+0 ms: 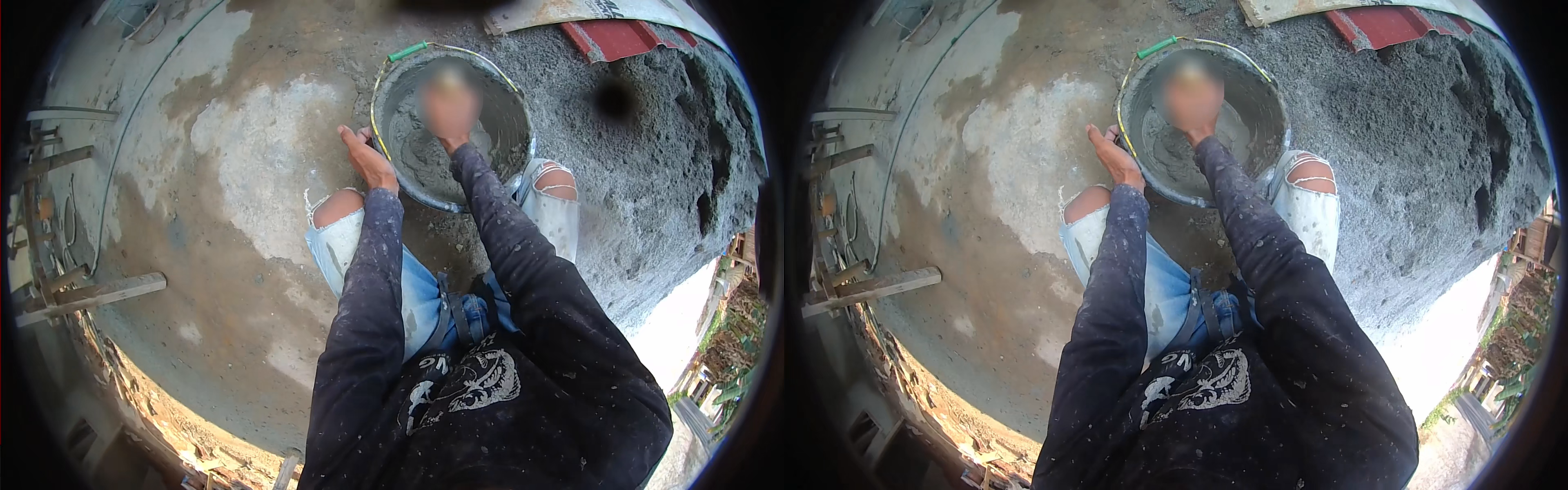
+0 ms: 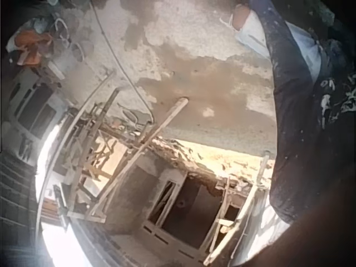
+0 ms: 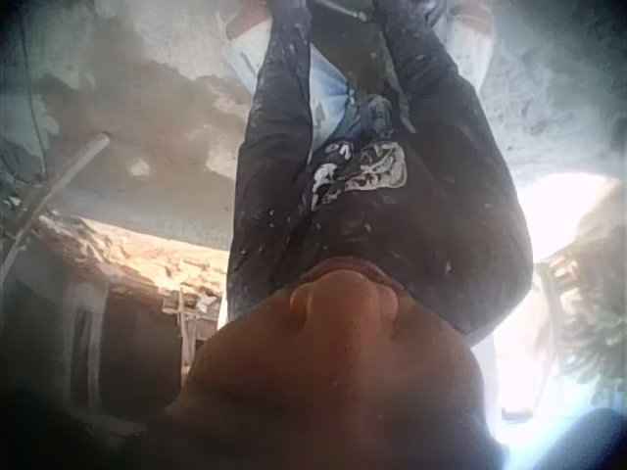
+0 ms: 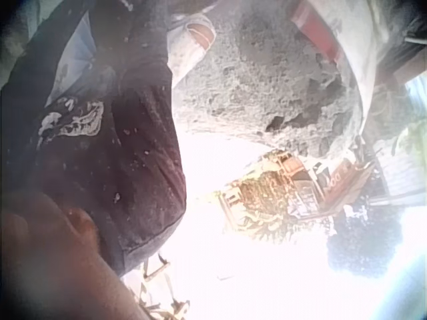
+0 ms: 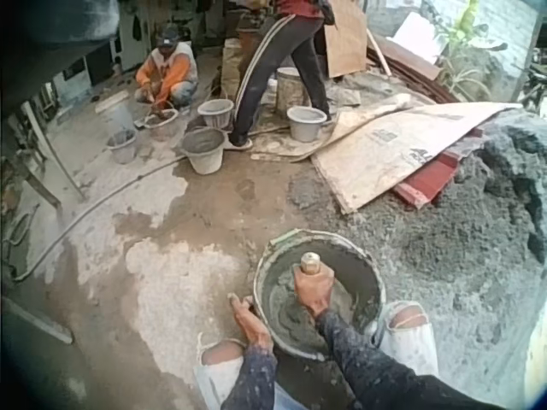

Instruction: Mixing cement in a bucket using a trowel at a construction site.

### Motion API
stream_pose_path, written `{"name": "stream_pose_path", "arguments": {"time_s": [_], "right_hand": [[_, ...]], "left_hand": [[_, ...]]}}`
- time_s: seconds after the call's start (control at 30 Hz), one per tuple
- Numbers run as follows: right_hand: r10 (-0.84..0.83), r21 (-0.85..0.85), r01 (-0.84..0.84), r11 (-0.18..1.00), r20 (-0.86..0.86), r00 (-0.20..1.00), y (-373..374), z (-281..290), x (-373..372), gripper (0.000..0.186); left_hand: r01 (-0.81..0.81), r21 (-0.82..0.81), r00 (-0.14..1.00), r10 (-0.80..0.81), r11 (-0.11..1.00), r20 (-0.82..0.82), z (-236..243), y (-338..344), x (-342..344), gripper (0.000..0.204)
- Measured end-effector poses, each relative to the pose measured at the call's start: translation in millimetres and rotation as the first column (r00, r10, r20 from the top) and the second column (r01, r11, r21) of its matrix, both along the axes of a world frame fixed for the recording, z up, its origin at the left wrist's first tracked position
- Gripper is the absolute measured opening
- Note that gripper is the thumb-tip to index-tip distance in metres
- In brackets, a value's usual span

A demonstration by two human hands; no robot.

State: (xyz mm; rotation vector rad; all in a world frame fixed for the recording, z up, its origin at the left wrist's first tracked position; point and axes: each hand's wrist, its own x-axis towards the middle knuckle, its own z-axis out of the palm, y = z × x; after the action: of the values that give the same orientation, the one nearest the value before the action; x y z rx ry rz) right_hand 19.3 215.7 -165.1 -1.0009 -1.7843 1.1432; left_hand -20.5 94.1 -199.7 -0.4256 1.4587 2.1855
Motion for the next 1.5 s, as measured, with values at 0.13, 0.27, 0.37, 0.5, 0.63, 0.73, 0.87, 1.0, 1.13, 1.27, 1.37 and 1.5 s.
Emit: {"name": "stream_pose_path", "arguments": {"time_s": [0.13,0.27,0.37,0.5,0.63,0.73,0.87,1.0,1.13,1.27,1.37,1.5], "right_hand": [[-0.078,-0.05,0.063,0.997,-0.385,0.92,2,56,-9,0.024],[-0.3,0.12,0.392,0.912,-0.454,0.839,28,65,37,0.026],[-0.556,-0.242,0.503,0.83,-0.426,0.713,47,17,9,0.028],[-0.19,-0.076,0.176,0.981,-0.281,0.941,29,-13,-29,0.027],[0.28,-0.353,-0.39,0.851,-0.323,0.904,18,-9,-29,0.025],[0.693,-0.582,-0.643,0.499,-0.178,0.699,5,5,-13,0.023],[0.832,-0.577,-0.738,0.35,-0.171,0.528,17,32,36,0.019],[0.486,-0.378,-0.629,0.679,-0.411,0.771,38,121,94,0.032],[0.227,-0.313,-0.269,0.911,-0.164,0.96,36,99,80,0.025],[0.016,0.122,-0.029,0.992,0.107,0.994,47,-5,0,0.024],[0.146,0.026,-0.143,0.989,-0.133,0.98,22,35,-32,0.024],[0.147,0.111,-0.107,0.988,-0.453,0.879,8,81,-20,0.022]], "left_hand": [[-0.034,-0.009,0.999,0.034,0.999,0.034,-5,-14,-1,0.07],[-0.025,0.046,0.999,0.024,0.999,0.037,-9,-19,-7,0.072],[-0.039,0.043,0.998,0.037,0.998,0.049,-8,-13,-3,0.071],[-0.048,0.02,0.999,0.048,0.999,-0.001,1,-6,2,0.07],[-0.009,-0.029,0.999,0.008,1.0,-0.047,-6,-12,-7,0.072],[-0.052,-0.011,0.999,0.052,0.999,-0.006,-12,-8,-4,0.071],[0.015,0.014,1.0,-0.015,1.0,0.02,-14,-11,-4,0.07],[-0.02,0.001,1.0,0.02,1.0,0.02,-5,-15,-7,0.071],[-0.007,0.006,1.0,0.007,1.0,0.031,-2,-13,-3,0.071],[-0.012,-0.019,0.999,0.012,1.0,0.04,-4,9,3,0.07],[0.022,-0.013,0.999,-0.021,1.0,0.037,-14,-13,-4,0.074],[-0.062,-0.057,0.998,0.062,0.996,-0.002,-7,-23,-9,0.075]]}}
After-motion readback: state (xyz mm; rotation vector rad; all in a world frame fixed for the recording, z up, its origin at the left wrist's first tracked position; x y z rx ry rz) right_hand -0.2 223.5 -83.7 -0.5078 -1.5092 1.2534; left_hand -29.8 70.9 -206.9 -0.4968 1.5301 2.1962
